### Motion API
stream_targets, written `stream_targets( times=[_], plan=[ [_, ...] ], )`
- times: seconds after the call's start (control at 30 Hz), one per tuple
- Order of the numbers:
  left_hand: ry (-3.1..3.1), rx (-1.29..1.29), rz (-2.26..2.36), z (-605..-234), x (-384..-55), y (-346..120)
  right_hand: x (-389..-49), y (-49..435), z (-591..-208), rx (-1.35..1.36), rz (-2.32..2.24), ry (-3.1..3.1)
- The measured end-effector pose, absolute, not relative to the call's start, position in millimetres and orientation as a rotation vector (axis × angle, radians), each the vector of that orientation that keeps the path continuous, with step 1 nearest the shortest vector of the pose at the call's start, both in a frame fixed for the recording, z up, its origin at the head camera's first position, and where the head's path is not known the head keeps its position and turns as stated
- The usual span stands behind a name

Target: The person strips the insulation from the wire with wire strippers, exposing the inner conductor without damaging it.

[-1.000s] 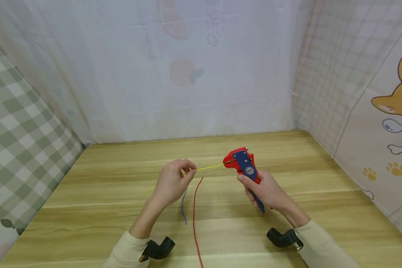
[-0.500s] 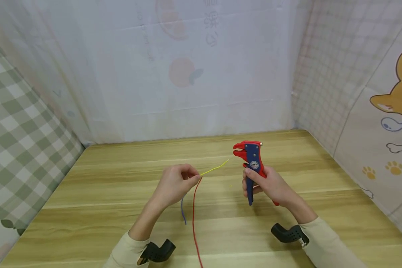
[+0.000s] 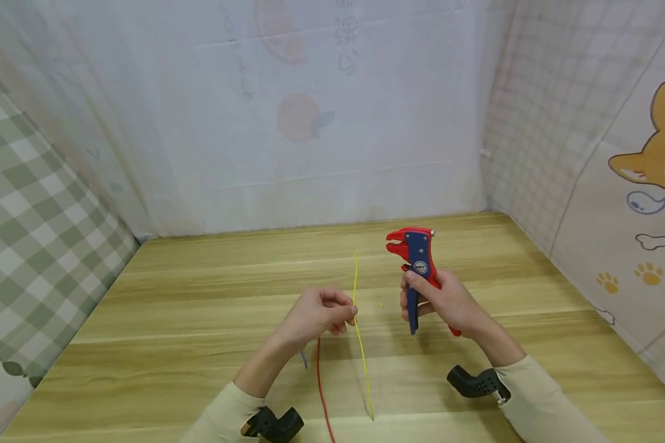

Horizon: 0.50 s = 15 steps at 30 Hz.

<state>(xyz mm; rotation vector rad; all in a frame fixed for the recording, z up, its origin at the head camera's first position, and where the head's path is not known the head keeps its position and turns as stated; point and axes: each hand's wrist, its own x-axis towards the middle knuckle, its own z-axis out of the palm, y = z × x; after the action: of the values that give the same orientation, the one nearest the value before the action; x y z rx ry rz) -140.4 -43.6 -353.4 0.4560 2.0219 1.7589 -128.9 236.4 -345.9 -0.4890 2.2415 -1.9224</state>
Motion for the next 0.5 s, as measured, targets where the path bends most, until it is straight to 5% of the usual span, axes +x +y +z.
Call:
stream_targets(
  times=[0.5],
  plan=[
    [2.268, 0.419, 1.290, -382.7, -152.9, -31.0, -129.4, 237.2, -347.0, -0.443, -1.868, 2.250]
  ],
)
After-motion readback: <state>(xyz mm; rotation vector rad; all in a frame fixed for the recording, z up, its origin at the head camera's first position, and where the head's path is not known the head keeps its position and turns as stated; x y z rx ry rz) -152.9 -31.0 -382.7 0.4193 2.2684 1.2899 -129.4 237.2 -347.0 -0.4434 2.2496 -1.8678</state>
